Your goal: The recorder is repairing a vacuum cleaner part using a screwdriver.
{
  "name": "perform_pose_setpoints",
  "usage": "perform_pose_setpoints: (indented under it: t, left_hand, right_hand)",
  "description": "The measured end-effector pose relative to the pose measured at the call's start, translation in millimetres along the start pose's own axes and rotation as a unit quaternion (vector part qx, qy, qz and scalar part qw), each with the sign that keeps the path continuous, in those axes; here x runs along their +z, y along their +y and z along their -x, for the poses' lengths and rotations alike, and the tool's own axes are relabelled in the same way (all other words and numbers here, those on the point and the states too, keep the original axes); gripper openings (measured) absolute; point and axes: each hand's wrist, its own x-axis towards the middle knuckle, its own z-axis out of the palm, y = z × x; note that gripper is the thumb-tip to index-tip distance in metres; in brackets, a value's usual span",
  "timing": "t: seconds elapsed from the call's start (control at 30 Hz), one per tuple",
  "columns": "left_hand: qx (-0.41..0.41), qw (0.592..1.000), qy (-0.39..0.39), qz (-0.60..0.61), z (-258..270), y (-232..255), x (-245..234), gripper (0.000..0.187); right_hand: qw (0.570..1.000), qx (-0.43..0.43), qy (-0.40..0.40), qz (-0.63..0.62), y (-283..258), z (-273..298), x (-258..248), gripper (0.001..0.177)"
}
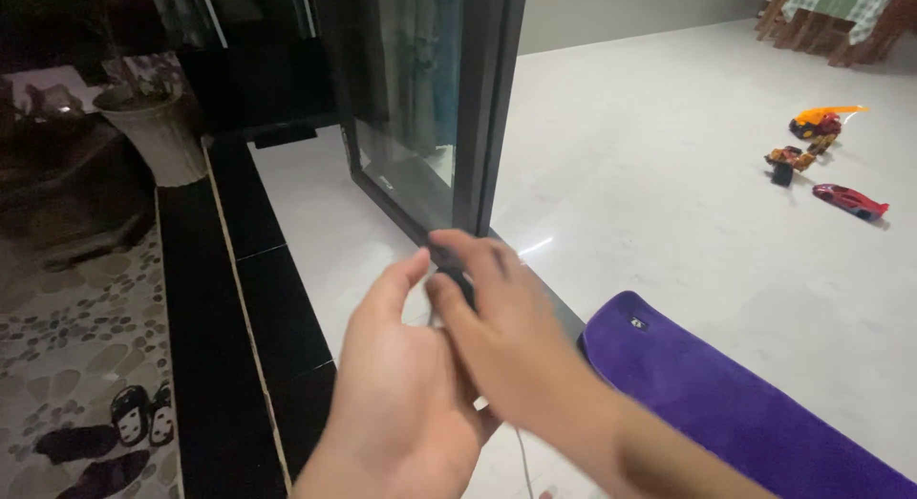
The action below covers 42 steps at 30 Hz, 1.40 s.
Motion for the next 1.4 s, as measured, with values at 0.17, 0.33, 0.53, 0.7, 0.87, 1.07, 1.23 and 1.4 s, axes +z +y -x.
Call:
perform_pose_setpoints:
  t: [0.17, 0.33, 0.53, 0.7, 0.87, 1.07, 1.23, 1.4]
  left_hand:
    - [0.027, 0.991, -0.129, 0.001, -32.0, 10.8, -33.8, 0.071]
    - [-0.023, 0.987, -0.148, 0.059, -60.7, 22.4, -58.9, 0.078]
    - [-0.037, 0.993, -0.076, 0.081, -70.7, 44.8, -51.2, 0.056]
    - [-0.016, 0.997, -0.013, 0.077, -111.8, 55.7, -57.0, 0.059]
    - [0.017, 0.991, 0.084, 0.106, -136.8, 73.3, -36.1, 0.045]
    - [0.076, 0.992, 0.068, 0.069, -159.0, 84.6, -31.0, 0.056]
    - [0.075, 0.988, 0.123, 0.062, -116.0, 111.5, 14.3, 0.055]
    - [0.141, 0.984, 0.059, 0.089, -138.7, 115.4, 12.2, 0.039]
  right_hand:
    - [0.995, 0.086, 0.028, -0.048, -25.2, -19.2, -3.0, 0.038]
    - [0.989, 0.106, 0.074, -0.078, -11.8, -23.0, 20.2, 0.021]
    - [0.991, -0.073, 0.107, -0.017, 1.6, -39.9, 49.5, 0.015]
    - [0.998, -0.064, 0.017, 0.018, 36.8, -70.9, 72.9, 0.017]
    - [0.996, -0.004, -0.093, 0.007, 38.0, -103.0, 61.2, 0.029]
    - [0.99, 0.018, -0.12, -0.078, 42.6, -137.6, 33.9, 0.034]
    - [0.99, -0.055, -0.084, -0.096, 41.7, -154.4, 37.1, 0.035]
    - [0.993, -0.077, -0.033, -0.083, 44.7, -157.7, 56.6, 0.024]
